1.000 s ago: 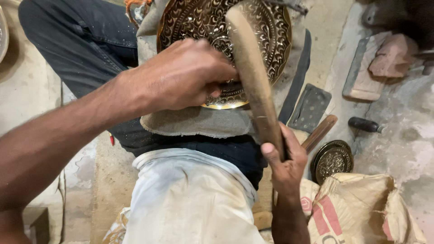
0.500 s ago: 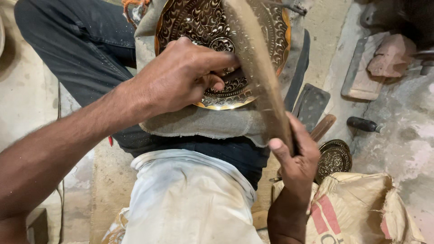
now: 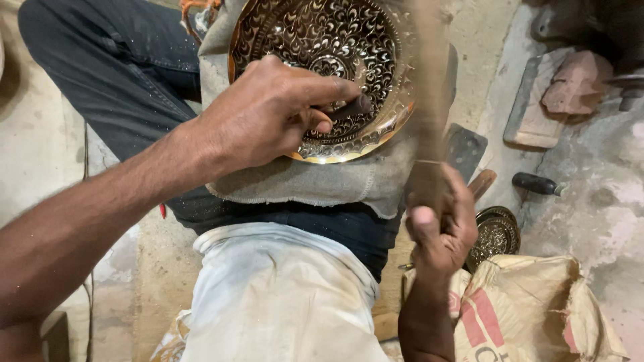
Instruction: The person sits on the floor with a decorative brass plate resting on a cushion, holds a metal punch against the plate's embossed pattern, and strikes the punch with a wooden mallet, repositioning the punch repeatedly to work the design across the plate's surface.
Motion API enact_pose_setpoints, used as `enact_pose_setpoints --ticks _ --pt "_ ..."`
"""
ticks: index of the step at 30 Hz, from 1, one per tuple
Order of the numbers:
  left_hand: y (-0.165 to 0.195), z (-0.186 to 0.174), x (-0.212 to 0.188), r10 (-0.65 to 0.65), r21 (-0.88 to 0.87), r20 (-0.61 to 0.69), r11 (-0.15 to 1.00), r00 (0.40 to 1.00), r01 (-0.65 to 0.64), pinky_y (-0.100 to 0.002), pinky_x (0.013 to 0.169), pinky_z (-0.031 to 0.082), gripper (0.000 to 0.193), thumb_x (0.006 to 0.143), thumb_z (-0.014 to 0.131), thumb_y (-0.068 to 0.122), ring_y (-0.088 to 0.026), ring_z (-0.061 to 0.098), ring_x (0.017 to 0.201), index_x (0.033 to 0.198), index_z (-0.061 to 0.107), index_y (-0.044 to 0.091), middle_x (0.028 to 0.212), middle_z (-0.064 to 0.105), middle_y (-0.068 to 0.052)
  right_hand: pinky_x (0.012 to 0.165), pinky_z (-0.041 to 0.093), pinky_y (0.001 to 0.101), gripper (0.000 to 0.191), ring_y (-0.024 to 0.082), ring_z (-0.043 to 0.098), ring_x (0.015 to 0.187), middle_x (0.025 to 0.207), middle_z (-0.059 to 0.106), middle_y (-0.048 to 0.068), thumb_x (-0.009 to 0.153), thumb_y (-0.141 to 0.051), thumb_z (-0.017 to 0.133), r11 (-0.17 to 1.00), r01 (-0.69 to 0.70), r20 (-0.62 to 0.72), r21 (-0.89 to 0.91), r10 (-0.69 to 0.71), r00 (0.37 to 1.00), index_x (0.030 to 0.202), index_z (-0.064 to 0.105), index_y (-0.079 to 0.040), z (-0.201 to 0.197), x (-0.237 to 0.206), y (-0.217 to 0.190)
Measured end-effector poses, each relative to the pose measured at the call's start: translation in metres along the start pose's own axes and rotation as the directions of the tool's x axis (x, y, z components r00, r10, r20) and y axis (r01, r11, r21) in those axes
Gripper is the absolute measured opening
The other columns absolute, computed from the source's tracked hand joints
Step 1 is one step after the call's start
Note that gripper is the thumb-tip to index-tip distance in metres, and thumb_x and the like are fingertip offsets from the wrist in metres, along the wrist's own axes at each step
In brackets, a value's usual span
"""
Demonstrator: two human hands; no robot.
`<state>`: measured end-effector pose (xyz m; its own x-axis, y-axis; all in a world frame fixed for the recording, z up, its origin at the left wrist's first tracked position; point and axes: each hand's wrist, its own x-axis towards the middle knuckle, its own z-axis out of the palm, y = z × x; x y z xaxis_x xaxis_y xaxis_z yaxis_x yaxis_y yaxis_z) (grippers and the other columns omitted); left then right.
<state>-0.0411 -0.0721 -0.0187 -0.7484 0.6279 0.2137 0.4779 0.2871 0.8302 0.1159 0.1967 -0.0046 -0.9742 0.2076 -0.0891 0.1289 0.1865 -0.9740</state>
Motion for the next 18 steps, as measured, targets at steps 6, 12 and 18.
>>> enact_pose_setpoints --ticks 6,12,18 --pt "0.0009 -0.0008 0.0012 0.013 -0.008 -0.01 1.0 1.0 -0.013 -0.033 0.071 0.065 0.045 0.081 0.064 -0.017 -0.023 0.079 0.088 0.122 0.07 -0.002 0.102 0.076 -0.02 0.064 0.048 0.023 0.075 0.012 0.061 0.077 0.096 0.066 0.009 0.097 -0.052 0.073 0.999 -0.031 0.004 -0.013 0.031 1.0 0.149 0.049 -0.004 0.002 -0.0042 0.0" --pt "0.0019 -0.0028 0.0024 -0.008 -0.024 -0.003 1.0 1.0 0.008 -0.036 0.07 0.064 0.047 0.079 0.065 -0.016 -0.023 0.079 0.085 0.123 0.07 -0.001 0.097 0.076 -0.02 0.076 0.053 0.0237 0.071 0.012 0.063 0.088 0.116 0.067 0.009 0.101 -0.048 0.073 0.999 0.01 -0.007 -0.053 -0.01 1.0 0.151 0.051 -0.002 -0.0003 -0.005 -0.0013" --pt "0.0017 -0.0043 0.0023 0.027 -0.001 -0.02 1.0 0.999 -0.027 -0.037 0.07 0.063 0.045 0.08 0.068 -0.014 -0.024 0.078 0.084 0.123 0.071 -0.001 0.101 0.076 -0.02 0.057 0.041 0.0199 0.071 0.008 0.055 0.069 0.092 0.065 0.007 0.097 -0.046 0.072 0.998 -0.064 0.009 -0.028 0.064 0.998 0.149 0.053 -0.002 -0.0034 -0.0085 0.0062"
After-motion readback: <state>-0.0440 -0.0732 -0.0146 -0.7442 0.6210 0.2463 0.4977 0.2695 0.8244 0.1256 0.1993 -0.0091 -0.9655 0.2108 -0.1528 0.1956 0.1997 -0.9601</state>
